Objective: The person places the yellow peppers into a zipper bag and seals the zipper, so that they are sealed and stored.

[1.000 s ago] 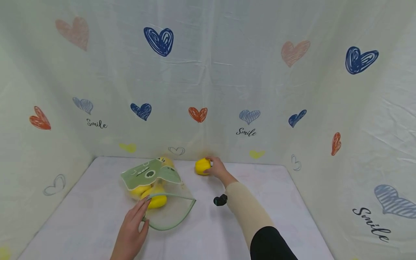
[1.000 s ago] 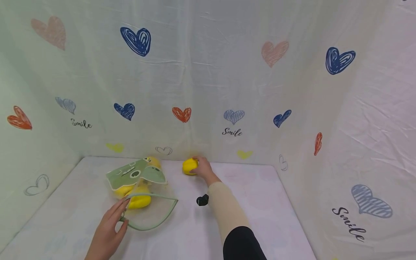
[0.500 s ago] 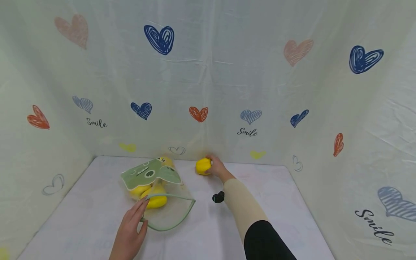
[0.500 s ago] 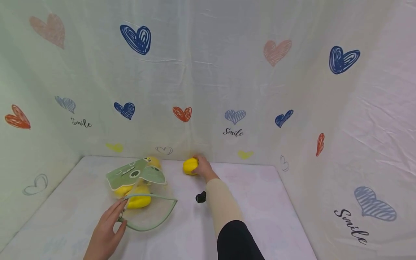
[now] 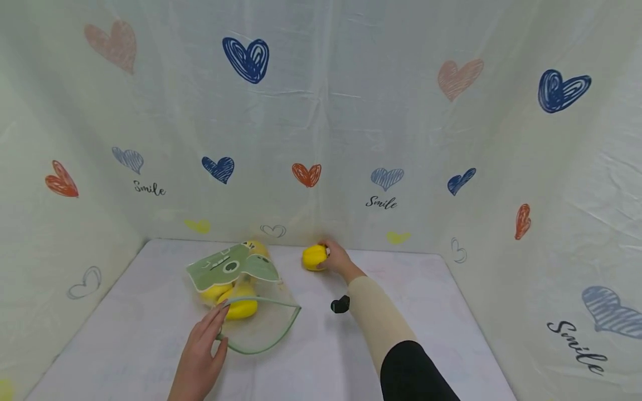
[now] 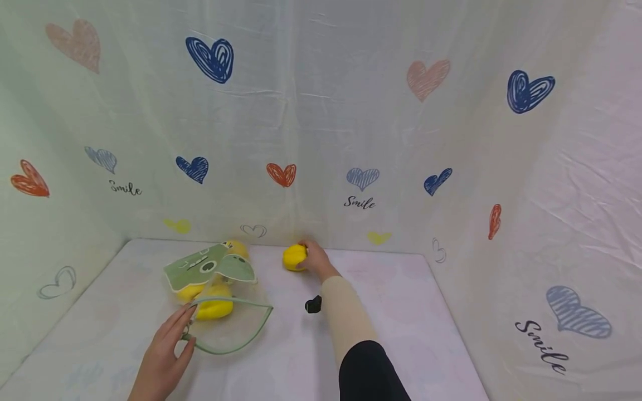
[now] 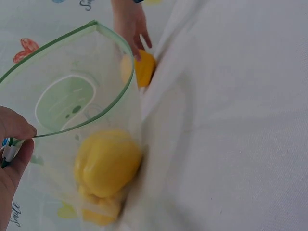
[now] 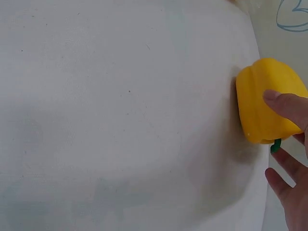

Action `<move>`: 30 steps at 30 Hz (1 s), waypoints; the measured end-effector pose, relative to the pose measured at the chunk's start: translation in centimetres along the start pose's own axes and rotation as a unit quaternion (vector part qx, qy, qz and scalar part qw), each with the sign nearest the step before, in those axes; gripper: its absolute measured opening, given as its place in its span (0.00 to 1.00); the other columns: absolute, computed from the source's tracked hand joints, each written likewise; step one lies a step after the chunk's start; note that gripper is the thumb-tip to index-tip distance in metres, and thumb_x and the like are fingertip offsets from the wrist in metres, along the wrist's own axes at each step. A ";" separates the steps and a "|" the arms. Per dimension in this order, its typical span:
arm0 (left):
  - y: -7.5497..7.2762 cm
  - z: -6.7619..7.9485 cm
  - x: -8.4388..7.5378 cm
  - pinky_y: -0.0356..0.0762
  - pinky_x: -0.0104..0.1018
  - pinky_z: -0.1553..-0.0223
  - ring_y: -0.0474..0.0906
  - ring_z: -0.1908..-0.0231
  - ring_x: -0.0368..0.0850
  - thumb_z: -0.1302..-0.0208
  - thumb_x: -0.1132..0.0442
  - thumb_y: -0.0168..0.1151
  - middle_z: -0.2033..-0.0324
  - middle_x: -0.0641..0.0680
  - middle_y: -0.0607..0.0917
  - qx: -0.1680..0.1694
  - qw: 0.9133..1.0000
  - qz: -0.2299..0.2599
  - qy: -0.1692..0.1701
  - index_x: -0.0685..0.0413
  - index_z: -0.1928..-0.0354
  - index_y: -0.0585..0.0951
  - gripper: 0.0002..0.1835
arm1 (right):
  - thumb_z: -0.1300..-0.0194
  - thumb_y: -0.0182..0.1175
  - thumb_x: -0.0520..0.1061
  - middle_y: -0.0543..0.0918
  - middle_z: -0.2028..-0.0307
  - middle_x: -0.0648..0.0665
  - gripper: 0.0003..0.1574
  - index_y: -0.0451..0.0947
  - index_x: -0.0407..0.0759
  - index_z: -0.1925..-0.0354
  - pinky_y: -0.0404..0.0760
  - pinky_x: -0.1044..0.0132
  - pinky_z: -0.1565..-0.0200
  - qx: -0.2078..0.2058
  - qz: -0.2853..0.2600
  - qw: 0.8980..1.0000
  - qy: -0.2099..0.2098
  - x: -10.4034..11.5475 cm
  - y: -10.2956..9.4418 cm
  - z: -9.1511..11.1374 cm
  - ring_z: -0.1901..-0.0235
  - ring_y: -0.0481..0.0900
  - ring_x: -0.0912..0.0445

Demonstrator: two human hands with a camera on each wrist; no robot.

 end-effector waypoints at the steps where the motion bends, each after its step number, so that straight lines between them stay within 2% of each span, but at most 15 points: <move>1: 0.0 0.0 0.0 0.49 0.08 0.46 0.72 0.47 0.53 0.68 0.86 0.73 0.39 0.59 0.74 0.001 1.000 0.000 -0.002 0.65 0.39 0.74 0.44 | 0.49 0.74 0.33 0.73 0.40 0.42 0.42 0.70 0.43 0.37 0.70 0.50 0.38 0.003 -0.004 1.000 -0.001 -0.1 0.0 0.1 0.44 0.71 0.45; 5: -0.2 0.1 -0.1 0.51 0.09 0.45 0.72 0.47 0.54 0.67 0.86 0.73 0.39 0.59 0.74 0.000 1.000 0.001 -0.007 0.65 0.39 0.74 0.44 | 0.49 0.73 0.34 0.73 0.40 0.43 0.41 0.70 0.44 0.37 0.73 0.52 0.39 0.020 -0.003 1.000 -0.010 -0.5 -0.1 0.6 0.47 0.73 0.46; 9: -0.2 0.1 -0.2 0.46 0.07 0.44 0.72 0.47 0.55 0.66 0.86 0.72 0.39 0.60 0.74 -0.002 1.000 0.007 -0.007 0.65 0.39 0.74 0.43 | 0.48 0.74 0.35 0.72 0.41 0.43 0.41 0.70 0.44 0.37 0.75 0.53 0.42 0.038 0.003 0.999 -0.021 -0.7 -0.3 1.2 0.51 0.74 0.48; 11: -0.2 0.1 -0.2 0.47 0.08 0.44 0.72 0.47 0.55 0.66 0.86 0.72 0.40 0.60 0.74 -0.003 1.000 0.009 -0.006 0.65 0.39 0.74 0.43 | 0.48 0.74 0.36 0.72 0.41 0.43 0.41 0.70 0.45 0.37 0.76 0.54 0.43 0.045 0.003 0.999 -0.027 -0.7 -0.5 1.6 0.51 0.75 0.48; 14: -0.2 0.1 -0.2 0.59 0.20 0.42 0.72 0.47 0.55 0.65 0.86 0.72 0.40 0.60 0.74 0.002 1.000 0.008 -0.011 0.65 0.39 0.74 0.42 | 0.48 0.73 0.36 0.72 0.41 0.44 0.41 0.70 0.45 0.37 0.77 0.55 0.43 0.055 0.002 0.998 -0.039 -0.5 -0.9 2.2 0.51 0.75 0.49; 18: -0.2 0.2 -0.2 0.69 0.42 0.47 0.71 0.46 0.55 0.62 0.84 0.72 0.39 0.59 0.74 0.015 1.000 0.002 -0.027 0.64 0.38 0.74 0.41 | 0.47 0.74 0.37 0.72 0.41 0.45 0.41 0.70 0.45 0.36 0.77 0.56 0.44 0.066 0.011 0.996 -0.062 -0.2 -1.4 2.9 0.50 0.75 0.49; 21: -0.2 0.3 -0.2 0.71 0.48 0.49 0.70 0.45 0.55 0.61 0.84 0.71 0.39 0.59 0.73 0.022 0.999 0.001 -0.034 0.64 0.38 0.73 0.41 | 0.47 0.74 0.38 0.72 0.40 0.45 0.42 0.69 0.45 0.36 0.77 0.57 0.44 0.076 0.022 0.994 -0.075 0.1 -1.9 3.6 0.50 0.75 0.50; 30: -0.2 0.1 -0.3 0.73 0.54 0.47 0.70 0.44 0.56 0.59 0.84 0.70 0.38 0.59 0.73 0.032 0.998 0.007 -0.044 0.64 0.38 0.73 0.40 | 0.49 0.75 0.40 0.73 0.41 0.47 0.41 0.71 0.47 0.38 0.78 0.59 0.47 0.094 0.045 0.989 -0.109 1.3 -3.5 5.7 0.50 0.76 0.51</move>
Point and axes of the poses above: each hand's wrist, its own z-axis away from the middle knuckle, its own y-axis out of the palm, x = y × z, the point moved 2 cm from there along -z, towards the middle knuckle
